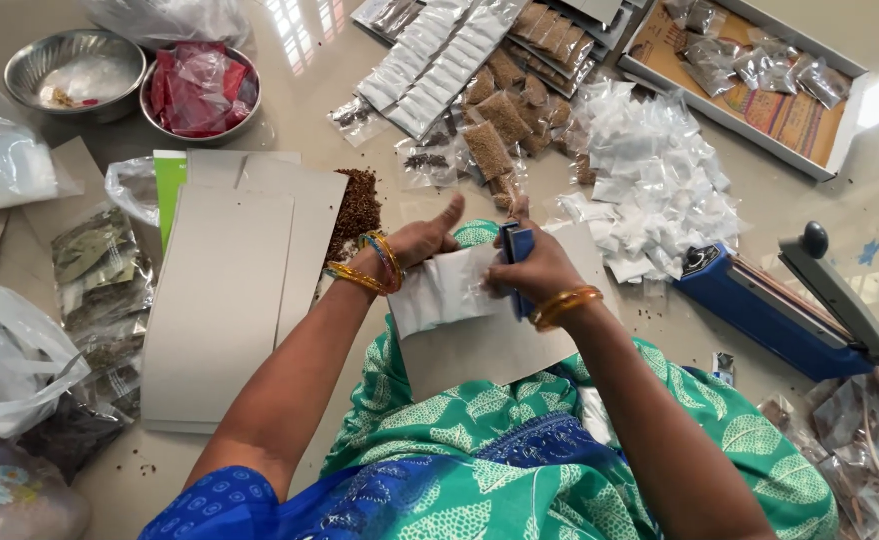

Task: The person staples small white sachets onto a cardboard backing for display and distribution.

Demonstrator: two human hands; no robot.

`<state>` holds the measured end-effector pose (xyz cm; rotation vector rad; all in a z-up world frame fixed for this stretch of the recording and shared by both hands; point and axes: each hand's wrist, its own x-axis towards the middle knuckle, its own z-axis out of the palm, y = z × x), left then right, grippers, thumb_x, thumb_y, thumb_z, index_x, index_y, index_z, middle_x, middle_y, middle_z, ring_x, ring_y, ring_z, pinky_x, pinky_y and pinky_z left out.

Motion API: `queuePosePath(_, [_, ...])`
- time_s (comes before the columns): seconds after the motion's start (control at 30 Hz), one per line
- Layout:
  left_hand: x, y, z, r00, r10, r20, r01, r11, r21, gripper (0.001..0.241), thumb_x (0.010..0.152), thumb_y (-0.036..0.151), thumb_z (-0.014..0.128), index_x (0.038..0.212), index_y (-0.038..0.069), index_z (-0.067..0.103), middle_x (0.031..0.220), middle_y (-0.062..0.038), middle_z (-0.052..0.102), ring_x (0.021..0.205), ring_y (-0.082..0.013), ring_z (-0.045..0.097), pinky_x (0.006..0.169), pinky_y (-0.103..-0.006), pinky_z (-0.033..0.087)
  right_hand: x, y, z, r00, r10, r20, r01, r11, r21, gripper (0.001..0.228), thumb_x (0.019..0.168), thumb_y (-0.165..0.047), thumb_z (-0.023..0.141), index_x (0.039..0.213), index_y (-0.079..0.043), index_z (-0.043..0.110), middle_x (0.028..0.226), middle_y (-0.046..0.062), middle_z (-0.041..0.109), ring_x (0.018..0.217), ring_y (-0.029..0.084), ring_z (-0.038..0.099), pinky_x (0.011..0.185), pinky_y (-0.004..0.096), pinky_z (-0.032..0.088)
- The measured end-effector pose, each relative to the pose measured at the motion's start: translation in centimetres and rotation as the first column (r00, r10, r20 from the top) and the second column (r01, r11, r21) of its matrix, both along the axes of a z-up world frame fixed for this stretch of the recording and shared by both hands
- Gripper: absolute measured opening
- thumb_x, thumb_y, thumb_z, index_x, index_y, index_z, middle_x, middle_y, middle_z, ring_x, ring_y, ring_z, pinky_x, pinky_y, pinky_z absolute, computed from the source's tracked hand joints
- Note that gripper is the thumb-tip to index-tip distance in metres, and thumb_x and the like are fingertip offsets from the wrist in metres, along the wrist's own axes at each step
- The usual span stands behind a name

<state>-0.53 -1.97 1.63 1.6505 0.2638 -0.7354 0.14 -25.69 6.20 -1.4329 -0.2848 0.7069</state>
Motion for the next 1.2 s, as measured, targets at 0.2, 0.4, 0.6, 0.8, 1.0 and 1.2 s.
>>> queuePosePath(0.2, [0.3,0.2,-2.4,0.939,-0.268,0.216,0.249,0.962,0.113,0.066,0.076,0.063,0.079,0.091,0.000,0.083,0.078,-0.007,0.073,0.066,-0.0132,0.063,0.061,-0.0330,0.053,0.7,0.0,-2.3,0.967,-0.113,0.226,0.203,0.879,-0.431,0.042,0.072,-0.007,0.084,0.105,-0.004,0.059,0.080,0.006,0.071,0.068,0.013,0.069,0.063,0.030,0.058])
queuePosePath(0.4, [0.4,-0.1,-1.7,0.959,-0.236,0.156,0.218,0.968,0.123,0.056,0.077,0.055,0.085,0.089,0.000,0.082,0.074,-0.006,0.072,0.062,-0.0131,0.064,0.058,-0.0322,0.052,0.7,-0.1,-3.1,0.953,-0.192,0.235,0.268,0.895,-0.356,0.042,0.070,-0.005,0.085,0.102,-0.002,0.058,0.077,0.006,0.071,0.067,0.013,0.068,0.061,0.029,0.057])
queuePosePath(0.6, [0.1,-0.4,-0.5,0.964,-0.204,0.169,0.193,0.978,0.076,0.053,0.070,0.053,0.086,0.092,0.006,0.083,0.078,-0.002,0.077,0.065,-0.0111,0.069,0.061,-0.0304,0.056,0.5,0.0,-2.2,0.926,-0.226,0.303,0.339,0.851,-0.401,0.041,0.070,-0.008,0.087,0.099,-0.004,0.059,0.078,0.004,0.069,0.068,0.011,0.067,0.062,0.029,0.057])
queuePosePath(0.8, [0.1,-0.8,-0.2,0.957,-0.237,0.165,0.196,0.953,0.233,0.055,0.076,0.053,0.085,0.097,0.002,0.083,0.081,-0.006,0.076,0.068,-0.0121,0.068,0.063,-0.0330,0.054,0.3,-0.4,-3.4,0.914,-0.318,0.250,0.398,0.820,-0.412,0.044,0.067,-0.009,0.088,0.101,-0.003,0.061,0.081,0.005,0.068,0.069,0.014,0.067,0.061,0.030,0.058])
queuePosePath(1.0, [0.3,-0.9,-0.2,0.970,-0.204,0.133,0.183,0.971,0.157,0.050,0.073,0.046,0.086,0.097,0.003,0.082,0.082,-0.005,0.079,0.067,-0.0129,0.071,0.064,-0.0314,0.058,0.5,-0.6,-3.1,0.911,-0.354,0.213,0.410,0.837,-0.363,0.047,0.064,-0.007,0.089,0.101,-0.003,0.060,0.081,0.005,0.068,0.069,0.014,0.069,0.061,0.030,0.060])
queuePosePath(1.2, [0.0,-0.8,0.3,0.971,-0.196,0.135,0.181,0.976,0.120,0.048,0.076,0.043,0.086,0.097,0.000,0.082,0.083,-0.007,0.078,0.069,-0.0139,0.070,0.067,-0.0331,0.057,0.9,-2.1,-2.4,0.919,-0.337,0.204,0.394,0.783,-0.481,0.043,0.071,-0.006,0.087,0.101,-0.003,0.056,0.076,0.009,0.068,0.061,0.016,0.067,0.053,0.032,0.056])
